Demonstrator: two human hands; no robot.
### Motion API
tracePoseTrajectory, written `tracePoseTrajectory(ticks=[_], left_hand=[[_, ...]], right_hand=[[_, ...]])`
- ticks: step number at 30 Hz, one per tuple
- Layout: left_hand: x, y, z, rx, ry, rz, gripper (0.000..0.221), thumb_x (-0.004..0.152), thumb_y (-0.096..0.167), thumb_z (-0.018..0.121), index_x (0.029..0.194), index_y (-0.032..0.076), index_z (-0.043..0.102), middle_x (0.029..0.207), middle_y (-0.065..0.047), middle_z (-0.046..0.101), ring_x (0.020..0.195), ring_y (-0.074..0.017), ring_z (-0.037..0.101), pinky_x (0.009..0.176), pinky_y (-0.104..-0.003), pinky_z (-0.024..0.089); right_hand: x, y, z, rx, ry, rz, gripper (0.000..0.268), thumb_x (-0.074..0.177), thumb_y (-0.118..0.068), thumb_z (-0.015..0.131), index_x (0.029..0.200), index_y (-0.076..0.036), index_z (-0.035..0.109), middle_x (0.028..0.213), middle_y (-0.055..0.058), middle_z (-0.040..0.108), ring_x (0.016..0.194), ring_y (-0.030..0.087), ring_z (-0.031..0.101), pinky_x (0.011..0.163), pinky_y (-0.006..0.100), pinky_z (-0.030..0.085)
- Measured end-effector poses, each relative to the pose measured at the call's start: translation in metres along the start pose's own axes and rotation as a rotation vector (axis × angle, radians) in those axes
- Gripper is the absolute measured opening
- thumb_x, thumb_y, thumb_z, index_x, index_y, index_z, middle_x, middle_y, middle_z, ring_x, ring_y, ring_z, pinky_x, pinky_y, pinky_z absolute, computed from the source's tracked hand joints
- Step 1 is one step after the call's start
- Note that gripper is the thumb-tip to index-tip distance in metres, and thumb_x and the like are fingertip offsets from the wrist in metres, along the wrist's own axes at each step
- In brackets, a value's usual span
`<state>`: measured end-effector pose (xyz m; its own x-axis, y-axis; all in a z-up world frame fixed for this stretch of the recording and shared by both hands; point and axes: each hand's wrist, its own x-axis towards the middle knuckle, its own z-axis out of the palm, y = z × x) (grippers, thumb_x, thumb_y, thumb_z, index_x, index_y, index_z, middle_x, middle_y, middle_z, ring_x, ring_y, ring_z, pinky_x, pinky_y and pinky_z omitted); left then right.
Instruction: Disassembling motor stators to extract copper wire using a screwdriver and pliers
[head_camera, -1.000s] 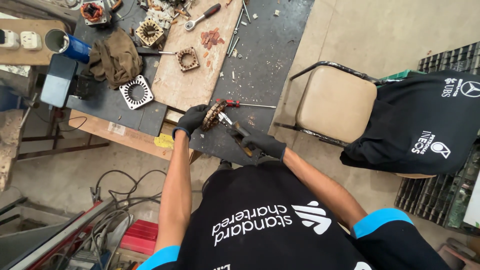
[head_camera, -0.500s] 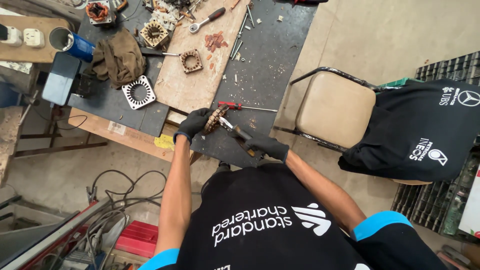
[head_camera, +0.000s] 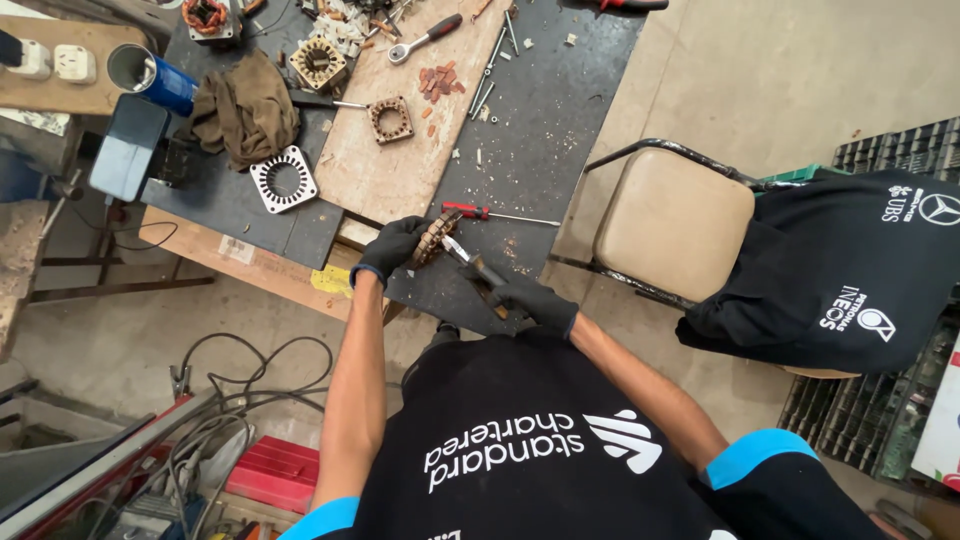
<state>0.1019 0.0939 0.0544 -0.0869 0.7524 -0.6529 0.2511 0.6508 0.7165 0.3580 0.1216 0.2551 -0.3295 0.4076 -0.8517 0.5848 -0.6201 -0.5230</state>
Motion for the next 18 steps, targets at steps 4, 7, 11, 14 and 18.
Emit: tracePoseTrajectory(ticks=[4,7,11,14,18], left_hand=[[0.010,-0.010,0.000,0.022,-0.001,0.006,0.034,0.102,0.038,0.059,0.127,0.020,0.073,0.121,-0.019,0.073,0.126,-0.0370,0.062,0.110,-0.047,0.046],[0.021,-0.022,0.001,0.013,-0.006,0.002,0.035,0.101,0.043,0.061,0.124,0.020,0.074,0.119,-0.018,0.074,0.125,-0.0375,0.063,0.109,-0.046,0.046],[0.011,-0.012,-0.003,0.052,-0.011,0.006,0.033,0.100,0.044,0.062,0.123,0.023,0.074,0.117,-0.015,0.075,0.123,-0.0358,0.064,0.108,-0.045,0.048],[0.026,-0.028,-0.001,0.065,-0.012,0.006,0.033,0.101,0.043,0.061,0.123,0.023,0.074,0.117,-0.015,0.075,0.123,-0.0355,0.064,0.107,-0.046,0.048],[0.020,-0.024,0.000,0.044,-0.017,0.001,0.032,0.101,0.040,0.060,0.122,0.021,0.074,0.116,-0.016,0.075,0.122,-0.0368,0.064,0.107,-0.047,0.048]], right_hand=[[0.028,0.017,0.000,-0.075,0.029,-0.001,0.054,0.055,-0.024,0.074,0.107,-0.009,0.078,0.071,0.011,0.058,0.066,0.022,0.056,0.052,0.031,0.040],[0.044,0.034,0.000,0.010,0.061,0.033,0.066,0.060,-0.028,0.078,0.125,-0.020,0.075,0.084,0.015,0.071,0.079,0.022,0.067,0.056,0.033,0.045],[0.070,0.062,-0.003,0.145,-0.041,-0.131,0.086,0.067,-0.015,0.073,0.150,-0.011,0.051,0.125,0.015,0.068,0.113,0.023,0.068,0.079,0.026,0.054],[0.066,0.052,-0.002,-0.002,-0.055,-0.162,0.086,0.068,-0.020,0.075,0.151,-0.016,0.051,0.135,0.014,0.065,0.121,0.025,0.064,0.090,0.029,0.052],[0.077,0.060,-0.004,-0.182,-0.027,-0.107,0.087,0.065,-0.028,0.073,0.150,-0.028,0.053,0.088,0.011,0.072,0.076,0.021,0.070,0.064,0.028,0.053]])
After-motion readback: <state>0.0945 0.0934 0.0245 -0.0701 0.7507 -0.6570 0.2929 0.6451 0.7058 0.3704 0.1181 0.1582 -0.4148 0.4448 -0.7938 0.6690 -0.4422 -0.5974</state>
